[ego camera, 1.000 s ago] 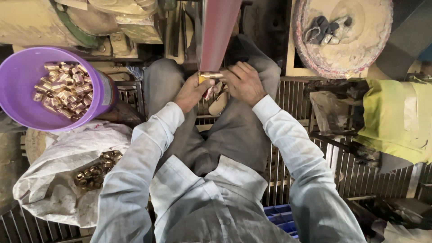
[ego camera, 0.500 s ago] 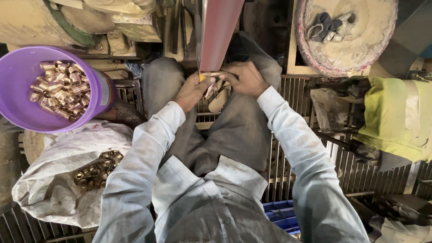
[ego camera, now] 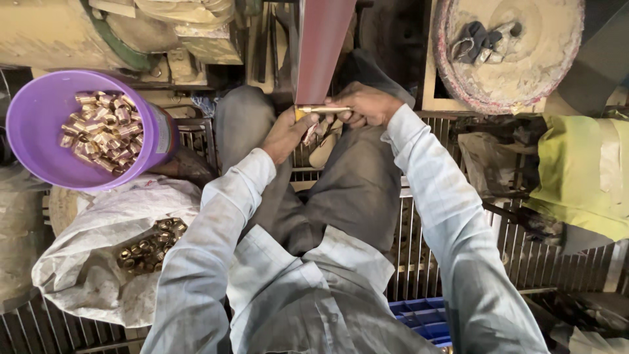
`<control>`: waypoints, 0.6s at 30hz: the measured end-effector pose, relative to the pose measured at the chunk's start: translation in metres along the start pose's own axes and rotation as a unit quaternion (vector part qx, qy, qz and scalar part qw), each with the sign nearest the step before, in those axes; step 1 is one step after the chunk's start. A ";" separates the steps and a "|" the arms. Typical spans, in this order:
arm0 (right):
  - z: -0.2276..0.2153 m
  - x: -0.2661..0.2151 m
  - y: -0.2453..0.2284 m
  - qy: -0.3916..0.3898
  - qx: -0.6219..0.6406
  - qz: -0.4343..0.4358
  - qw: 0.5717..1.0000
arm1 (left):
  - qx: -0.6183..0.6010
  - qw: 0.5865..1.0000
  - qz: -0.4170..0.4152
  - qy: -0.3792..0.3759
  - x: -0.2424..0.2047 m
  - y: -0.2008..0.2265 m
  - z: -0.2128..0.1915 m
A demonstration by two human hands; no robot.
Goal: The person repeatedly picks small brass-colored cylindrical parts from a white sack and rubs them against a vertical belt sander. After each pass, the person places the part into a purple bucket. The process continues throughout the clip.
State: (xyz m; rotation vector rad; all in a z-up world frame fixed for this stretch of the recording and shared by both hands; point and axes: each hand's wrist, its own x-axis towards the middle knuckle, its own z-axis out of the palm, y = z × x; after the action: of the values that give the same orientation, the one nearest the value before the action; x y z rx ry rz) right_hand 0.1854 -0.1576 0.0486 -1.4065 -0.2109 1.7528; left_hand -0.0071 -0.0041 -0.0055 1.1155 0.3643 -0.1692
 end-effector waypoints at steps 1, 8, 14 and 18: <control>0.005 -0.006 -0.001 0.039 -0.062 -0.019 0.997 | 0.008 1.000 0.005 -0.005 -0.003 0.000 -0.001; 0.059 -0.045 0.034 0.269 -0.512 -0.432 0.692 | 0.085 0.996 0.015 -0.016 -0.022 0.002 -0.002; 0.053 -0.035 0.034 0.344 -0.594 -0.474 0.551 | -0.003 1.000 0.022 -0.020 -0.011 0.006 0.000; 0.047 -0.022 0.037 0.368 -0.629 -0.470 0.498 | -0.018 1.000 0.013 0.004 -0.001 0.003 0.002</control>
State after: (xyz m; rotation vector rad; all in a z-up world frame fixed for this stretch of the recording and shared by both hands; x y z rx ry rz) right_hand 0.1260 -0.1786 0.0584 -2.1245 -1.6328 -0.3099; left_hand -0.0069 -0.0044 -0.0017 1.0861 0.3581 -0.1348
